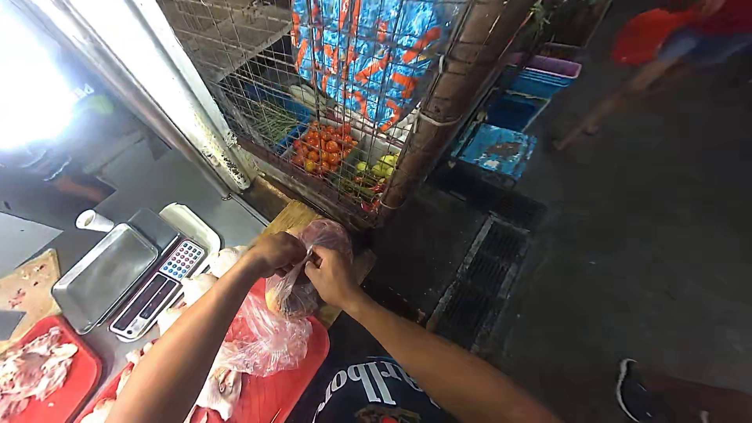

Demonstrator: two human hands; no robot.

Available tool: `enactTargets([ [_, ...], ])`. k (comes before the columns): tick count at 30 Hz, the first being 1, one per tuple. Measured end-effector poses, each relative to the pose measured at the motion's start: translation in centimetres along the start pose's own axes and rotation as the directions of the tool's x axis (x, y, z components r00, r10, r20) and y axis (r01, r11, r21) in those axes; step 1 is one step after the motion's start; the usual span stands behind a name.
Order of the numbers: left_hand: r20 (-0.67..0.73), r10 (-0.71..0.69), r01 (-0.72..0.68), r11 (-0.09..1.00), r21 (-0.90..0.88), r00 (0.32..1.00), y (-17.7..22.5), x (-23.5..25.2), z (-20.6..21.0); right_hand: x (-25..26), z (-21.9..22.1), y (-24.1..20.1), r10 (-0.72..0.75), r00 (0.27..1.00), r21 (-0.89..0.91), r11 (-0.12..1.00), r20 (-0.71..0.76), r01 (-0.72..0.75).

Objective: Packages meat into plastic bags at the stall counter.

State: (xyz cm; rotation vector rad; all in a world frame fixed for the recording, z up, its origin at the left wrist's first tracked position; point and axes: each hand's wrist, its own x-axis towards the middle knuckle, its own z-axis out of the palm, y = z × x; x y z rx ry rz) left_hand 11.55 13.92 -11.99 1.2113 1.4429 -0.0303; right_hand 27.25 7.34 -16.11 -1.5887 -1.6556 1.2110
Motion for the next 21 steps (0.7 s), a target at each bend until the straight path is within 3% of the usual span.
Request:
enactTargets([
  [6,-0.073,0.059,-0.064,0.995,-0.078,0.996,-0.3,-0.3,1.2,0.3,0.0,0.0,0.058,0.994,0.05,0.997,-0.089,-0.054],
  [9,-0.166,0.197,-0.188,0.98,0.07,0.966,-0.6,-0.5,1.7,0.1,-0.5,-0.8,0.026,0.985,-0.147,0.988,-0.171,-0.052],
  [12,-0.265,0.39,-0.303,0.899,0.316,0.882,-2.7,-0.6,0.0,1.8,-2.2,0.4,-0.121,0.971,-0.424,0.905,-0.208,0.022],
  [14,-0.301,0.388,-0.31,0.91,0.274,0.871,-6.5,0.1,-0.5,2.6,-2.8,2.5,-0.187,0.962,-0.553,0.832,-0.198,0.048],
  [16,-0.345,0.375,-0.31,0.923,0.228,0.861,-7.2,-0.4,0.0,3.5,-3.4,2.1,-0.152,0.976,-0.601,0.799,-0.153,0.03],
  [19,-0.388,0.41,-0.294,0.899,0.326,0.825,-7.9,-1.6,1.3,3.7,-4.7,0.0,-0.078,0.997,-0.458,0.885,0.026,0.081],
  [21,-0.401,0.475,-0.287,0.849,0.445,0.783,-8.3,-2.4,1.8,3.8,-5.0,-1.2,-0.063,0.983,-0.069,0.995,0.17,0.076],
])
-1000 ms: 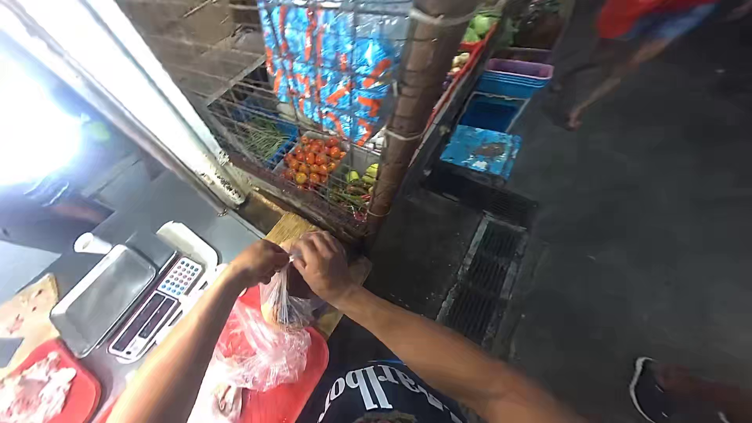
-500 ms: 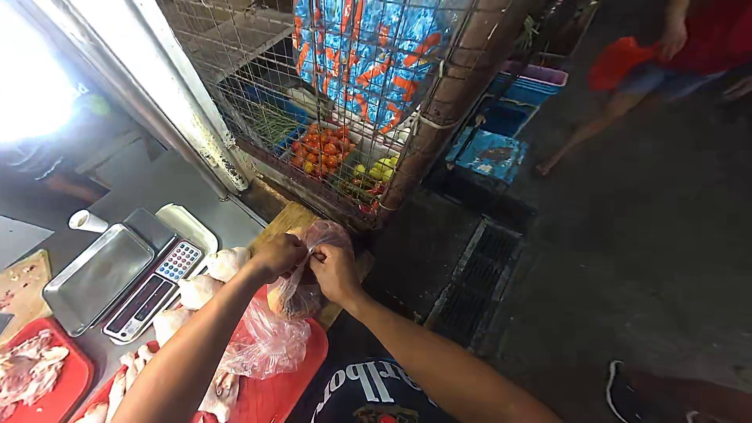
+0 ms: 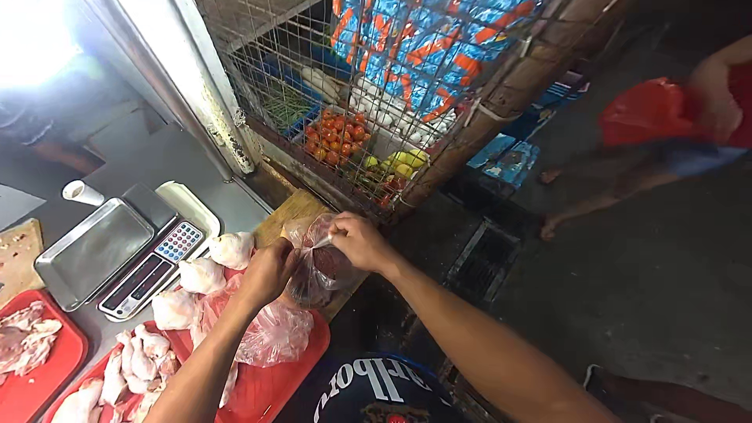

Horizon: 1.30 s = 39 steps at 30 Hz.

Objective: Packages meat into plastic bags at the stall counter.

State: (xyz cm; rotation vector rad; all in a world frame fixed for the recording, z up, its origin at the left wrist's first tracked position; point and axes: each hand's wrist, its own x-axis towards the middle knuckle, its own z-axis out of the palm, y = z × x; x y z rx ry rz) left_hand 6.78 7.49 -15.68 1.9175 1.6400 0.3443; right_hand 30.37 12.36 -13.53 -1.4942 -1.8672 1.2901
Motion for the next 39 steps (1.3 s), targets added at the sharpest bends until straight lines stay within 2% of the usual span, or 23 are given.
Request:
enactTargets([
  [1,-0.021,0.036,-0.035,0.998,0.055,0.999,0.2,-0.5,0.1,0.2,0.5,0.1,0.008,0.999,0.281,0.959,0.054,-0.023],
  [2,-0.029,0.068,-0.065,0.993,0.095,0.997,0.5,-0.9,0.2,0.5,1.1,0.3,0.0,0.992,0.547,0.834,0.125,-0.069],
  [3,-0.03,0.09,-0.086,0.988,0.128,0.995,0.9,-1.3,0.4,0.8,1.6,0.6,-0.028,0.986,0.731,0.674,0.167,-0.105],
  [4,-0.032,0.105,-0.099,0.983,0.152,0.994,1.3,-1.7,0.7,1.1,2.1,0.9,-0.054,0.982,0.829,0.546,0.181,-0.123],
  [5,-0.052,0.122,-0.112,0.979,0.172,0.991,1.7,-2.2,1.1,1.3,2.6,1.1,-0.077,0.98,0.871,0.474,0.182,-0.125],
  [6,-0.074,0.138,-0.123,0.975,0.183,0.988,1.9,-2.8,1.4,1.5,3.0,1.3,-0.091,0.981,0.87,0.481,0.172,-0.108],
  [7,-0.084,0.153,-0.136,0.974,0.182,0.985,2.1,-3.3,1.4,1.6,3.4,1.4,-0.095,0.985,0.819,0.57,0.142,-0.063],
  [9,-0.047,0.172,-0.159,0.967,0.197,0.984,2.4,-3.8,0.9,1.6,4.2,1.7,-0.094,0.995,0.503,0.862,0.03,0.066],
  [10,-0.007,0.196,-0.191,0.96,0.207,0.981,2.7,-3.7,0.4,1.5,4.6,1.8,-0.105,0.994,0.32,0.942,0.002,0.099],
  [12,0.03,0.326,-0.324,0.916,0.237,0.945,3.4,-2.5,-0.5,0.7,5.1,1.9,-0.156,0.986,0.123,0.979,-0.061,0.163],
  [15,-0.017,0.584,-0.545,0.768,0.337,0.812,3.6,0.8,-1.2,-0.4,5.7,3.0,-0.281,0.938,0.023,0.956,-0.202,0.292],
  [18,0.006,0.717,-0.684,0.663,0.304,0.697,2.5,4.6,-0.6,-1.0,5.4,3.4,-0.145,0.965,0.135,0.975,-0.218,0.177],
  [21,0.033,0.749,-0.74,0.646,0.188,0.662,2.2,6.8,0.2,-0.5,5.1,4.0,-0.103,0.965,0.279,0.945,-0.24,0.17],
  [23,0.01,0.701,-0.699,0.71,0.092,0.713,2.8,6.7,0.5,-0.6,4.9,4.0,-0.149,0.949,0.185,0.961,-0.278,0.205],
  [24,-0.02,0.621,-0.62,0.783,0.038,0.783,3.4,6.2,0.5,-0.8,5.0,4.0,-0.21,0.924,0.05,0.97,-0.321,0.238],
  [26,-0.01,0.289,-0.289,0.951,-0.115,0.957,4.2,5.5,0.3,-0.7,5.8,4.0,-0.434,0.81,-0.301,0.894,-0.395,0.332],
  [27,0.069,0.076,-0.06,0.974,-0.218,0.995,4.4,5.4,0.0,-0.6,6.4,4.1,-0.539,0.743,-0.431,0.824,-0.397,0.367],
  [29,0.25,-0.229,0.318,0.848,-0.423,0.941,4.4,5.3,0.0,-0.6,7.7,4.5,-0.655,0.649,-0.572,0.722,-0.386,0.389],
  [31,0.34,-0.328,0.47,0.674,-0.57,0.881,4.3,4.9,-0.1,-0.6,8.2,4.5,-0.681,0.616,-0.591,0.703,-0.397,0.397],
  [33,0.324,-0.308,0.447,0.59,-0.673,0.895,4.3,3.7,0.3,-0.6,8.3,4.3,-0.643,0.644,-0.546,0.742,-0.415,0.39],
  [35,0.267,-0.215,0.342,0.526,-0.779,0.939,4.0,2.3,0.7,-0.9,7.7,3.6,-0.525,0.767,-0.446,0.824,-0.368,0.349],
  [37,0.16,-0.11,0.194,0.605,-0.772,0.981,3.7,1.6,1.0,-1.1,6.3,2.1,-0.337,0.913,-0.344,0.906,-0.229,0.248],
  [39,0.03,-0.024,0.038,0.761,-0.648,0.999,3.2,1.3,1.6,-0.8,4.7,0.8,-0.161,0.986,-0.238,0.96,-0.053,0.144],
])
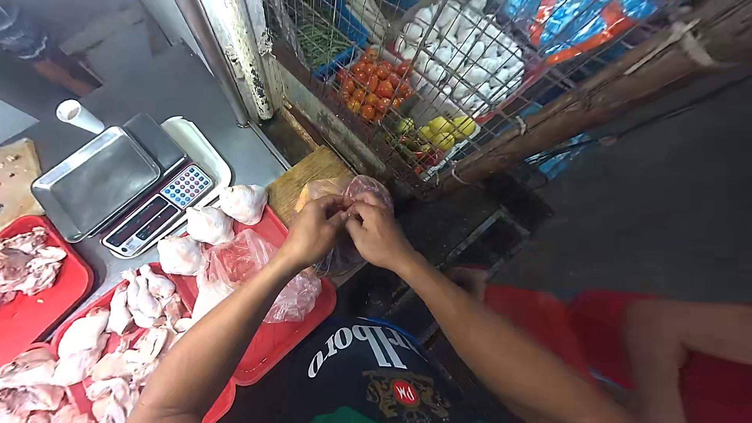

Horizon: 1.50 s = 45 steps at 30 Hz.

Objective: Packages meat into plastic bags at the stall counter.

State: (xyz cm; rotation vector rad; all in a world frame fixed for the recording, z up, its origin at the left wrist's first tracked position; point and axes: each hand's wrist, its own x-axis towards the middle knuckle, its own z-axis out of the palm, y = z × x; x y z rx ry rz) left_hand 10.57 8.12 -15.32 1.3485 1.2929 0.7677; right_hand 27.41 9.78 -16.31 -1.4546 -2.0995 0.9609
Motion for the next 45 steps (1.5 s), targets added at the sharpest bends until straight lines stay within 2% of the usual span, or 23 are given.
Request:
enactTargets([
  [2,-0.041,0.102,-0.095,0.986,0.136,0.994,-0.7,-0.2,0.4,0.7,-1.1,0.2,0.003,0.989,0.063,0.998,0.15,-0.012],
  [4,-0.07,0.119,-0.105,0.978,0.18,0.99,-0.9,-0.4,0.4,1.3,-1.8,0.9,-0.043,0.966,0.102,0.995,0.253,0.018],
  [6,-0.076,0.107,-0.09,0.976,0.198,0.991,-1.0,-0.5,0.1,1.0,-1.6,0.5,-0.033,0.964,0.036,0.999,0.265,0.024],
  [8,-0.065,0.092,-0.076,0.974,0.215,0.994,-1.4,-0.2,-0.2,-0.1,-0.4,0.0,-0.069,0.992,-0.112,0.991,0.103,0.08],
  [9,-0.044,0.082,-0.071,0.973,0.219,0.996,-1.6,0.0,-0.4,-0.6,0.5,0.2,-0.141,0.99,-0.188,0.973,-0.017,0.136],
  [11,0.004,0.073,-0.073,0.977,0.199,0.997,-1.9,0.6,-0.8,-0.9,1.8,1.3,-0.292,0.94,-0.283,0.93,-0.177,0.236],
  [12,0.025,0.072,-0.075,0.979,0.189,0.997,-1.9,0.8,-1.1,-0.9,2.0,1.5,-0.315,0.93,-0.298,0.921,-0.192,0.25],
  [13,0.049,0.07,-0.078,0.98,0.185,0.996,-1.9,1.0,-1.3,-0.9,1.9,1.3,-0.283,0.944,-0.296,0.928,-0.167,0.226],
  [15,0.102,0.068,-0.086,0.979,0.186,0.992,-1.8,1.2,-1.5,-0.9,1.1,-0.1,-0.103,0.994,-0.276,0.957,-0.033,0.09],
  [17,0.131,0.087,-0.11,0.977,0.181,0.988,-1.7,1.3,-1.3,-0.6,0.3,-1.1,0.027,0.998,-0.296,0.955,0.049,-0.011],
  [19,0.124,0.086,-0.103,0.985,0.139,0.989,-1.6,1.2,-1.1,-0.9,0.4,-0.7,-0.021,1.0,-0.341,0.94,0.006,0.022],
  [21,0.094,0.053,-0.062,0.993,0.102,0.994,-1.7,0.9,-0.7,-1.6,1.0,0.5,-0.178,0.981,-0.392,0.91,-0.079,0.133],
  [23,0.062,0.018,-0.023,0.996,0.082,0.998,-1.9,1.1,-0.5,-1.6,1.4,1.9,-0.354,0.922,-0.432,0.864,-0.158,0.258],
  [28,-0.081,-0.068,0.07,0.997,0.016,0.994,-2.3,1.5,0.3,-0.3,1.3,4.2,-0.613,0.769,-0.44,0.75,-0.181,0.494],
  [30,-0.178,-0.034,0.038,0.999,0.021,0.983,-2.4,1.1,1.4,-0.1,0.9,5.2,-0.661,0.731,-0.409,0.722,-0.169,0.558],
  [34,-0.369,0.059,0.059,0.952,0.3,0.928,-2.6,-0.1,2.6,0.1,-0.4,6.1,-0.704,0.696,-0.309,0.699,-0.139,0.645],
  [38,-0.47,0.031,0.122,0.949,0.292,0.882,-3.1,-2.1,2.6,0.5,-0.9,5.4,-0.724,0.688,-0.294,0.667,-0.044,0.684],
  [40,-0.557,0.01,0.139,0.964,0.225,0.831,-3.2,-4.4,1.8,1.5,-0.2,5.2,-0.744,0.665,-0.31,0.62,0.059,0.721],
  [41,-0.625,-0.014,0.169,0.967,0.189,0.78,-3.5,-6.1,1.2,2.1,0.6,5.8,-0.761,0.641,-0.324,0.586,0.094,0.743],
  [43,-0.78,-0.092,0.305,0.943,0.131,0.619,-5.6,-10.1,-0.4,2.8,1.8,7.6,-0.8,0.596,-0.37,0.534,0.071,0.76],
  [45,-0.891,-0.19,0.454,0.891,0.02,0.413,-9.2,-12.9,-2.9,3.6,1.7,8.3,-0.83,0.558,-0.427,0.504,-0.001,0.751],
])
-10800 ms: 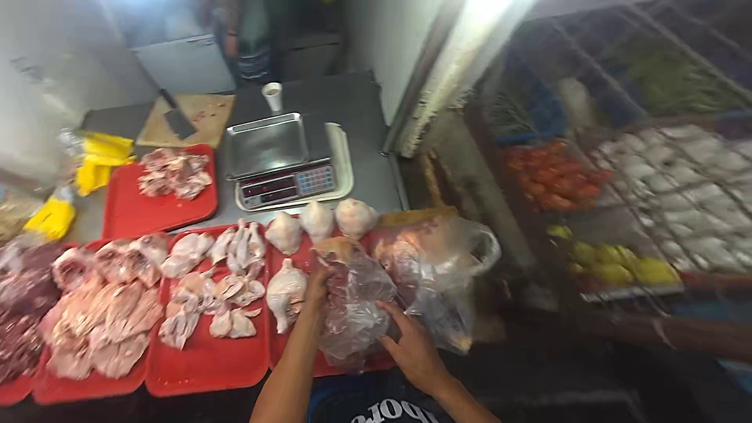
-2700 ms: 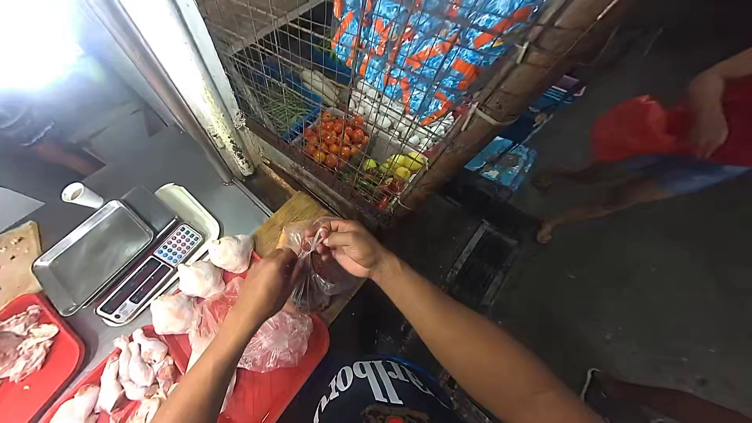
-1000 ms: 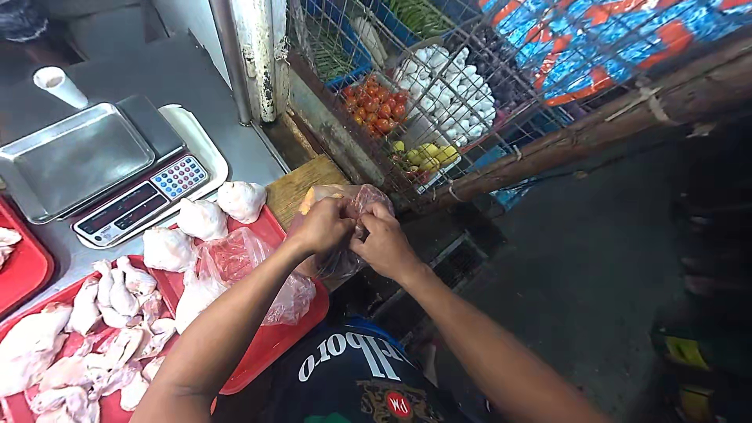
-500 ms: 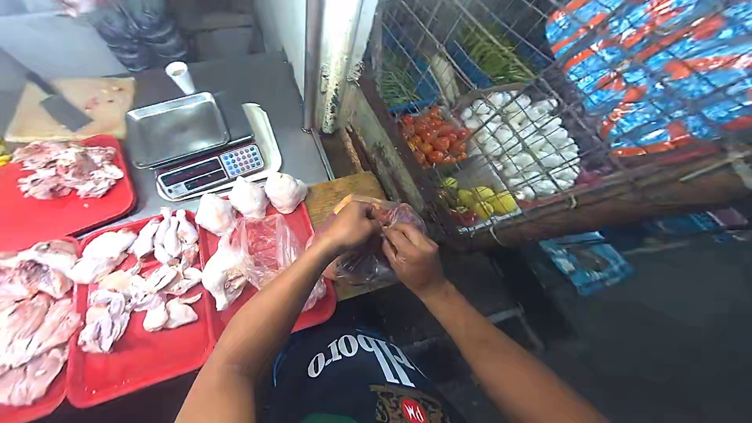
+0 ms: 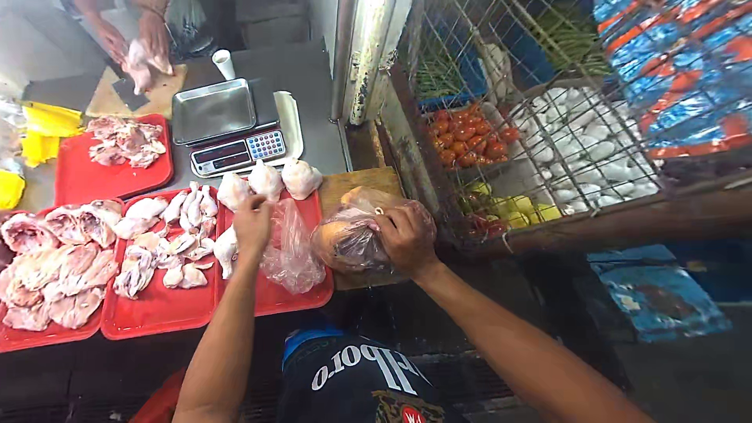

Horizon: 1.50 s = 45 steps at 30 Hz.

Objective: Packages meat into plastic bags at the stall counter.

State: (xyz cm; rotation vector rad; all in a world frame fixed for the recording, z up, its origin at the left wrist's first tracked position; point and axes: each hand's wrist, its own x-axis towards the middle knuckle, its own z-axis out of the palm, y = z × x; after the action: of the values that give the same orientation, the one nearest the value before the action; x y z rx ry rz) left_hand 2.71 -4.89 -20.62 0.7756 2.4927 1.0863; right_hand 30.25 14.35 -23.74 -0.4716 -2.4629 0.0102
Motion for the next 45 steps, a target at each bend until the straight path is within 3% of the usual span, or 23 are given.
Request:
enactTargets([
  [2,-0.092,-0.176,0.182,0.981,0.066,0.98,-3.9,2.4,-1.3,0.5,0.0,0.5,-0.008,0.999,-0.057,0.998,-0.034,0.006],
  [4,-0.093,-0.288,0.298,0.946,0.125,0.953,-6.7,4.2,-2.2,1.2,-0.1,0.4,-0.004,1.0,-0.088,0.996,-0.01,0.004],
  [9,0.082,-0.404,0.375,0.895,0.242,0.911,-9.6,6.8,-1.9,3.5,-0.7,-0.3,0.065,0.977,-0.08,0.996,0.201,-0.049],
  [10,0.126,-0.394,0.358,0.903,0.237,0.91,-9.8,7.1,-1.9,4.3,-1.5,-0.7,0.126,0.939,-0.034,0.992,0.321,-0.122],
  [12,0.199,-0.345,0.308,0.932,0.193,0.918,-9.8,7.0,-2.6,6.2,-3.7,-1.5,0.224,0.772,0.069,0.943,0.595,-0.326],
  [13,0.213,-0.312,0.278,0.945,0.172,0.926,-9.7,6.6,-3.2,6.9,-4.6,-1.6,0.231,0.709,0.108,0.911,0.666,-0.398],
  [14,0.198,-0.28,0.25,0.954,0.164,0.939,-9.5,6.0,-3.7,7.2,-5.2,-1.7,0.221,0.696,0.15,0.89,0.684,-0.43],
  [18,-0.007,-0.129,0.129,0.977,0.168,0.992,-7.5,1.1,-5.0,6.4,-6.5,-2.2,0.237,0.753,0.307,0.807,0.614,-0.504],
  [19,0.031,-0.101,0.096,0.986,0.136,0.994,-6.8,-0.1,-4.8,6.6,-6.7,-2.3,0.255,0.754,0.316,0.792,0.605,-0.522],
  [21,0.273,-0.021,-0.004,0.996,0.091,0.962,-5.9,-2.6,-2.9,7.3,-7.0,-2.1,0.274,0.764,0.336,0.775,0.585,-0.535],
  [23,0.498,0.021,-0.14,0.969,0.202,0.867,-6.5,-5.2,0.1,8.2,-7.7,-1.8,0.271,0.794,0.384,0.761,0.544,-0.522],
  [25,0.571,-0.031,-0.203,0.918,0.342,0.82,-8.1,-7.8,2.1,8.6,-8.9,-1.8,0.284,0.823,0.434,0.739,0.492,-0.515],
  [29,0.496,-0.033,-0.211,0.879,0.428,0.868,-9.4,-9.8,2.0,10.4,-11.9,-2.8,0.328,0.859,0.592,0.624,0.394,-0.51],
  [32,0.391,0.205,-0.348,0.872,0.344,0.898,-9.2,-11.8,2.9,13.0,-14.6,-4.5,0.36,0.86,0.682,0.527,0.363,-0.508],
  [36,0.264,0.439,-0.503,0.82,0.273,0.859,-8.3,-13.5,4.8,16.2,-17.1,-5.4,0.375,0.847,0.782,0.361,0.376,-0.507],
  [42,0.432,0.389,-0.499,0.849,0.175,0.813,-3.7,-12.3,6.1,21.7,-17.9,-8.4,0.337,0.854,0.841,0.241,0.396,-0.485],
  [44,0.384,0.362,-0.43,0.897,0.104,0.849,-3.4,-11.4,4.4,23.4,-17.5,-10.3,0.345,0.862,0.866,0.207,0.371,-0.456],
  [45,0.277,0.336,-0.358,0.933,0.029,0.9,-3.9,-10.9,2.9,24.4,-17.2,-11.8,0.354,0.872,0.879,0.213,0.337,-0.426],
])
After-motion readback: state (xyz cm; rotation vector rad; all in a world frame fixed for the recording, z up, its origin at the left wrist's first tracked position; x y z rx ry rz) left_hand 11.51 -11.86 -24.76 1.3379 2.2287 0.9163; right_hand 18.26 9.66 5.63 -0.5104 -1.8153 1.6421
